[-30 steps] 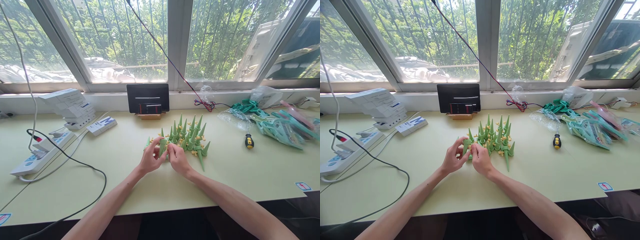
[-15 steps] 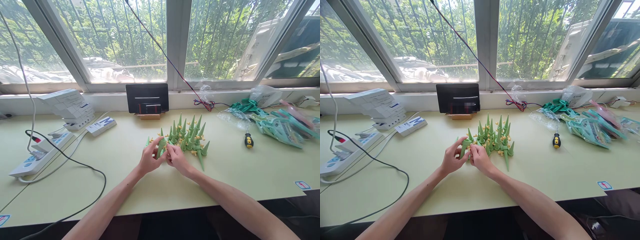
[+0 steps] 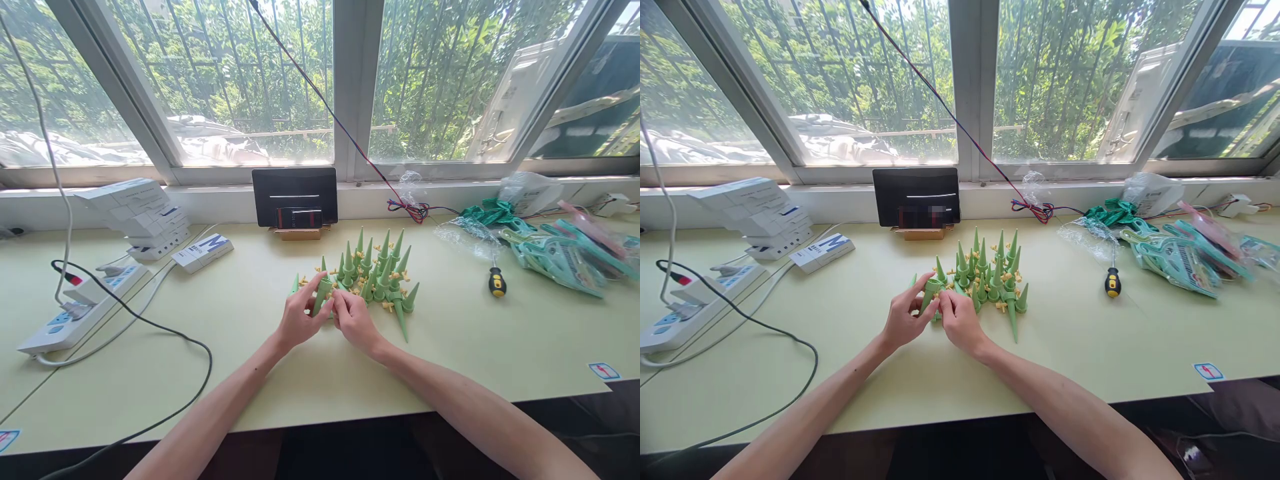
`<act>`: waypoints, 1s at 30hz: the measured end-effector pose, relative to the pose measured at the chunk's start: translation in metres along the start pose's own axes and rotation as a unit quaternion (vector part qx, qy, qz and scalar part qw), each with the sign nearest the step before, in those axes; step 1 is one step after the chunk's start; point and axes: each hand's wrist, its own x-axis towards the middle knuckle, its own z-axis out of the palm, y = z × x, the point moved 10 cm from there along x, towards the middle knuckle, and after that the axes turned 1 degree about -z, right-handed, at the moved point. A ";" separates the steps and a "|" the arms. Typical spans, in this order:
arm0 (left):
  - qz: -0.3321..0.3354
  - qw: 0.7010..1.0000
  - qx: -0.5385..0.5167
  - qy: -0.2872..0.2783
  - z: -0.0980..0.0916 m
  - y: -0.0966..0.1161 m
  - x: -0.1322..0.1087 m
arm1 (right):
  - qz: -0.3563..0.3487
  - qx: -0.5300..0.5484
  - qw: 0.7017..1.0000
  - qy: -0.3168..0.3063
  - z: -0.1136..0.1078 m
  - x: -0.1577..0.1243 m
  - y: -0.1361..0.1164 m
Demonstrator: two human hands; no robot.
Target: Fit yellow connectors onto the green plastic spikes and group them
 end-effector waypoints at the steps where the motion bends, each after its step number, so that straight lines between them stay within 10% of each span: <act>1: 0.001 1.000 0.000 0.001 0.000 0.000 0.000 | -0.002 -0.005 1.000 0.001 0.000 0.000 -0.001; 30: 0.024 0.999 0.024 0.020 -0.002 0.009 -0.001 | -0.171 -0.201 0.965 0.005 -0.003 -0.001 -0.027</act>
